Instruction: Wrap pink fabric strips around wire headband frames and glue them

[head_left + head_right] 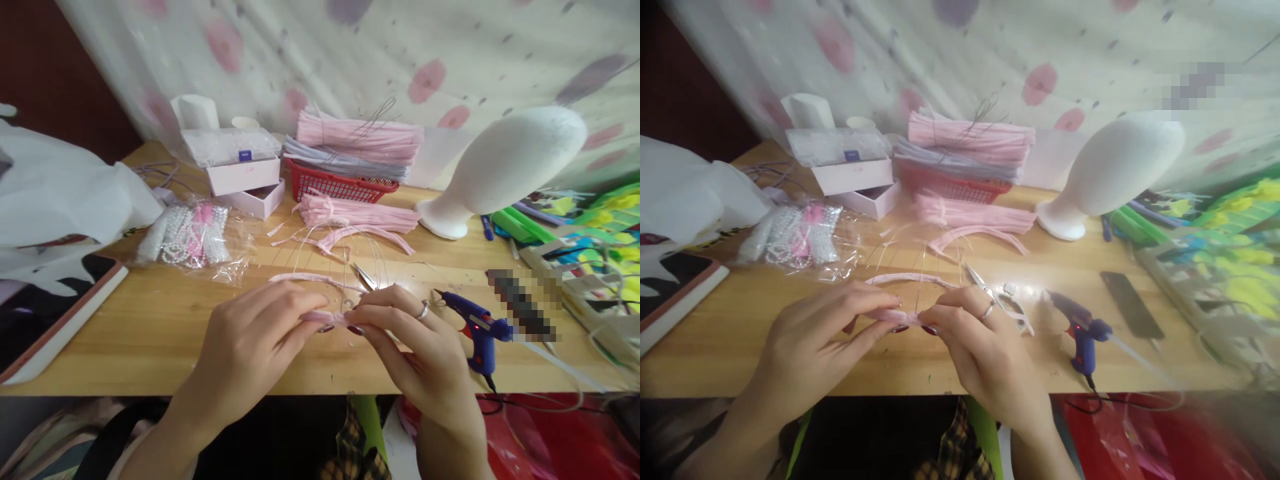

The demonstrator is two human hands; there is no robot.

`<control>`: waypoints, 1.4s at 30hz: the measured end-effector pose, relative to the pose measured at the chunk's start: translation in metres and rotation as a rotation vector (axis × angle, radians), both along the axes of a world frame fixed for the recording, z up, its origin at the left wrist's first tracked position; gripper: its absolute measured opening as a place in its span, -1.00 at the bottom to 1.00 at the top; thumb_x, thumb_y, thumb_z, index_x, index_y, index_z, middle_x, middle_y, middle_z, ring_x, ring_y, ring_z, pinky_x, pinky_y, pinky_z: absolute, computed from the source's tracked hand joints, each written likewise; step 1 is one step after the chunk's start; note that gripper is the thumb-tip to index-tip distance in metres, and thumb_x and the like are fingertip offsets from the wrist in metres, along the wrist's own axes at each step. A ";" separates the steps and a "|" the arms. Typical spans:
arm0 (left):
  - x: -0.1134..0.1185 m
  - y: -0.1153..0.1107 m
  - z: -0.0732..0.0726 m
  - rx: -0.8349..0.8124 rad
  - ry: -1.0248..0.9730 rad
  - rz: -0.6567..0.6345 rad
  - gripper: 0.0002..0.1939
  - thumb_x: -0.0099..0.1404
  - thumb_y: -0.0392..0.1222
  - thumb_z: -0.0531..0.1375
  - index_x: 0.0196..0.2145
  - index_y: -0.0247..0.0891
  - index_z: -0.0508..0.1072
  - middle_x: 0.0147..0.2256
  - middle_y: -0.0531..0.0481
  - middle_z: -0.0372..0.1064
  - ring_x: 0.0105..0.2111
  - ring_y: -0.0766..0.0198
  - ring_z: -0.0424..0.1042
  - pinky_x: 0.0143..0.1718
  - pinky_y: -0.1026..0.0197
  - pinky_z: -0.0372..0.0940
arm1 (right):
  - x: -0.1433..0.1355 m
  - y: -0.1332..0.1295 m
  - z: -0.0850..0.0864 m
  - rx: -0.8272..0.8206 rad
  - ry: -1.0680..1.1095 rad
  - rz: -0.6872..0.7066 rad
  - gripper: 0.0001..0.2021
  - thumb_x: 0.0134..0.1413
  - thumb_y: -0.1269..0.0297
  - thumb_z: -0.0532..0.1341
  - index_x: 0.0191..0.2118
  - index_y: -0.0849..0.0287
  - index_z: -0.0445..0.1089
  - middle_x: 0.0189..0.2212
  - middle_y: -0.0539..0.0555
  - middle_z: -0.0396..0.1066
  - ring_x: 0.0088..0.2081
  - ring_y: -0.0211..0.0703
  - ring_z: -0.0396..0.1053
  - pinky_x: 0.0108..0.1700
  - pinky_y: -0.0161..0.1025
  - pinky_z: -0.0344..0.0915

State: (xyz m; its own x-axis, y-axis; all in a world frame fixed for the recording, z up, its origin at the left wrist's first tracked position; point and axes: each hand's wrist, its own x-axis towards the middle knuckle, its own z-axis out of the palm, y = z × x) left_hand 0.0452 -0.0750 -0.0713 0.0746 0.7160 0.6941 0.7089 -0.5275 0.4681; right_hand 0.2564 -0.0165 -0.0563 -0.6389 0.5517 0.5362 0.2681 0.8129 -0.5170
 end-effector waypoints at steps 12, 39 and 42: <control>-0.007 0.012 0.013 0.161 -0.012 0.048 -0.95 0.35 -0.36 0.29 -0.25 -0.26 0.51 -0.36 0.04 0.51 -0.36 0.35 0.50 -0.34 0.29 0.38 | -0.015 0.009 0.010 -0.077 0.057 -0.038 -0.84 0.31 0.48 0.18 -0.12 0.09 0.44 -0.25 0.01 0.48 -0.23 -0.26 0.48 -0.21 -0.31 0.41; -0.014 -0.010 0.015 -0.047 0.050 -0.112 -0.90 0.41 -0.34 0.23 -0.15 -0.21 0.49 -0.26 0.06 0.50 -0.26 0.35 0.50 -0.18 0.30 0.38 | -0.005 0.014 0.024 -0.117 -0.121 0.183 -0.77 0.32 0.54 0.10 -0.13 0.13 0.45 -0.27 0.05 0.53 -0.25 -0.21 0.50 -0.22 -0.29 0.42; -0.015 -0.010 0.015 -0.073 0.047 -0.143 -0.82 0.40 -0.40 0.21 -0.12 -0.18 0.50 -0.25 0.08 0.47 -0.23 0.38 0.47 -0.15 0.33 0.36 | -0.004 0.015 0.022 -0.076 -0.121 0.199 -0.74 0.33 0.54 0.06 -0.10 0.13 0.45 -0.27 0.07 0.51 -0.24 -0.20 0.49 -0.24 -0.27 0.43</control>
